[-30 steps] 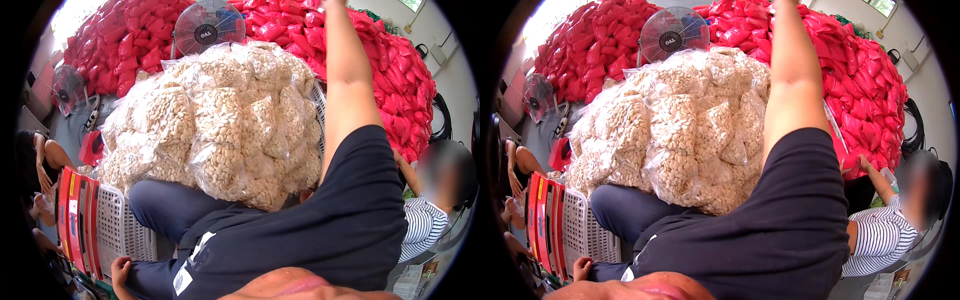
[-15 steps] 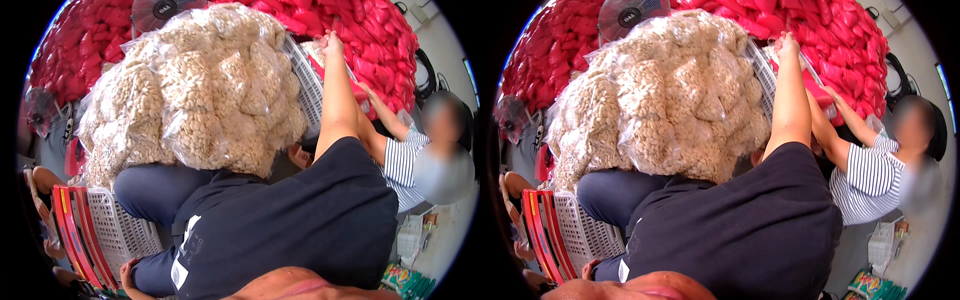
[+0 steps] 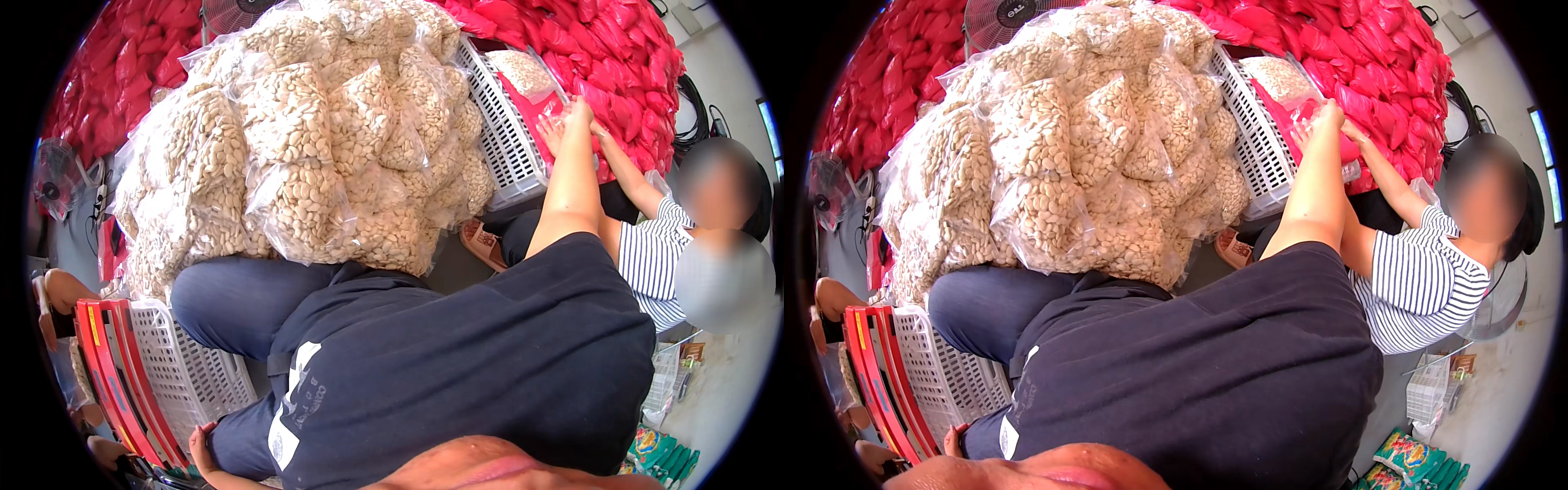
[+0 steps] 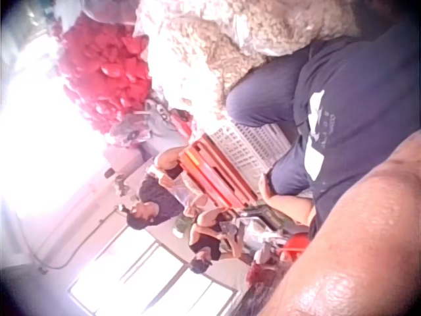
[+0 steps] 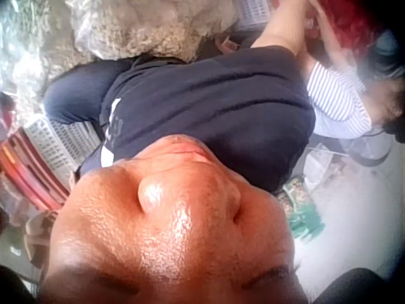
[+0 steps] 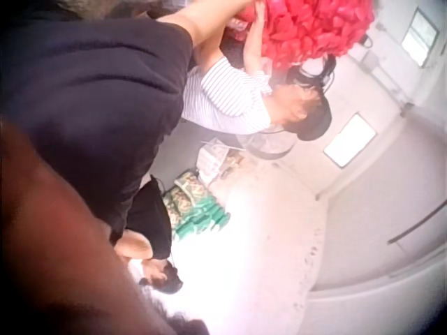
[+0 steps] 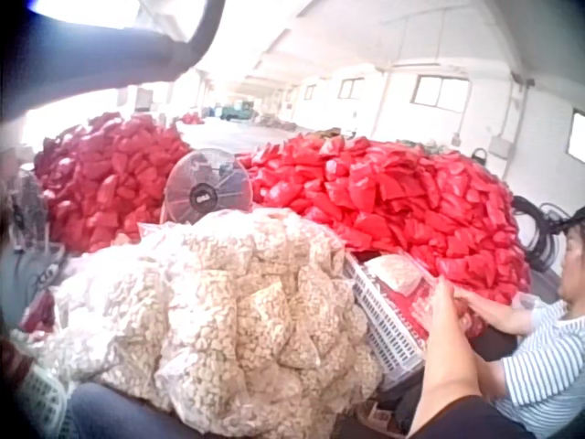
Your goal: The person scoops cashews from a large sack into pink plastic bags, seals them, and then uses a red heat sealer to close the bags. The person repeats this process multiple times, handling the bags and the sealer with both hands.
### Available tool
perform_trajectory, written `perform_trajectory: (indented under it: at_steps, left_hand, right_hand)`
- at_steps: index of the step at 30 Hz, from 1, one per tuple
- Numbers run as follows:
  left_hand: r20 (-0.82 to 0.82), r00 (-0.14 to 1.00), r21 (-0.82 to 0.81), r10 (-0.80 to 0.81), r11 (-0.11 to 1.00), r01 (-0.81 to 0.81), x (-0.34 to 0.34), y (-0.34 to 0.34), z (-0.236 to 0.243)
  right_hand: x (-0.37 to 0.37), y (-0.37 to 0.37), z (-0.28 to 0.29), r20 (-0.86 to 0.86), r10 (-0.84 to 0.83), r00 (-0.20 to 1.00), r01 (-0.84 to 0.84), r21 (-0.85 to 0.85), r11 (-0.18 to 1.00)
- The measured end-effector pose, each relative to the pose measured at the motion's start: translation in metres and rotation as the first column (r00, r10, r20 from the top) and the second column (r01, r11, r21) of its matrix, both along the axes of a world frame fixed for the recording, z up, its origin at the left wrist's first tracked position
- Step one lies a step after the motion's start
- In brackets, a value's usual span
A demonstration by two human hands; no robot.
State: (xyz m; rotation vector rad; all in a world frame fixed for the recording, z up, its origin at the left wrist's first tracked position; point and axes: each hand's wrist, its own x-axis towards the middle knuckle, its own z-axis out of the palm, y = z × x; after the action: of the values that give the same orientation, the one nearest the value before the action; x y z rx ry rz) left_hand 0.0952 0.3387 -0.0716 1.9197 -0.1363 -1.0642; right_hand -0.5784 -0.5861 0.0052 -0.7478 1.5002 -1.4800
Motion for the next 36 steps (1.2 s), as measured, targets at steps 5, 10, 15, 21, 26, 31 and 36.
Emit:
perform_trajectory:
  at_steps: [5, 10, 15, 21, 26, 31, 36]
  left_hand:
    - [0.032, 0.999, 0.008, -0.005, 1.000, 0.005, -0.002, -0.005, 0.000]
    - [0.054, 0.999, 0.007, 0.004, 1.000, -0.004, -0.006, -0.006, 0.004]
    - [0.062, 0.998, 0.011, 0.024, 1.000, -0.025, -0.004, -0.002, -0.001]
    - [0.088, 0.996, -0.022, 0.034, 0.999, -0.032, -0.009, -0.002, 0.002]
    - [0.118, 0.993, 0.020, 0.026, 0.999, -0.029, -0.011, -0.008, 0.005]
    - [0.174, 0.984, 0.016, -0.039, 0.999, 0.037, -0.010, -0.009, 0.003]
    - [0.204, 0.979, -0.003, -0.031, 0.999, 0.032, -0.017, -0.016, 0.010]
  right_hand:
    - [0.018, 0.023, 0.013, -0.226, -0.167, 0.960, 0.131, -0.167, 0.977]
    - [-0.008, 0.025, 0.008, -0.062, -0.356, 0.933, 0.328, -0.265, 0.907]
    - [0.007, 0.062, 0.026, -0.266, -0.575, 0.773, 0.523, -0.245, 0.816]
    - [-0.028, 0.030, 0.006, -0.528, -0.396, 0.751, 0.438, -0.050, 0.898]
    - [-0.014, 0.067, 0.016, -0.635, -0.320, 0.703, 0.377, -0.048, 0.925]
    - [-0.001, 0.101, 0.029, -0.723, -0.237, 0.649, 0.271, -0.071, 0.960]
    - [0.021, 0.132, 0.048, -0.799, -0.143, 0.585, 0.119, -0.090, 0.989]
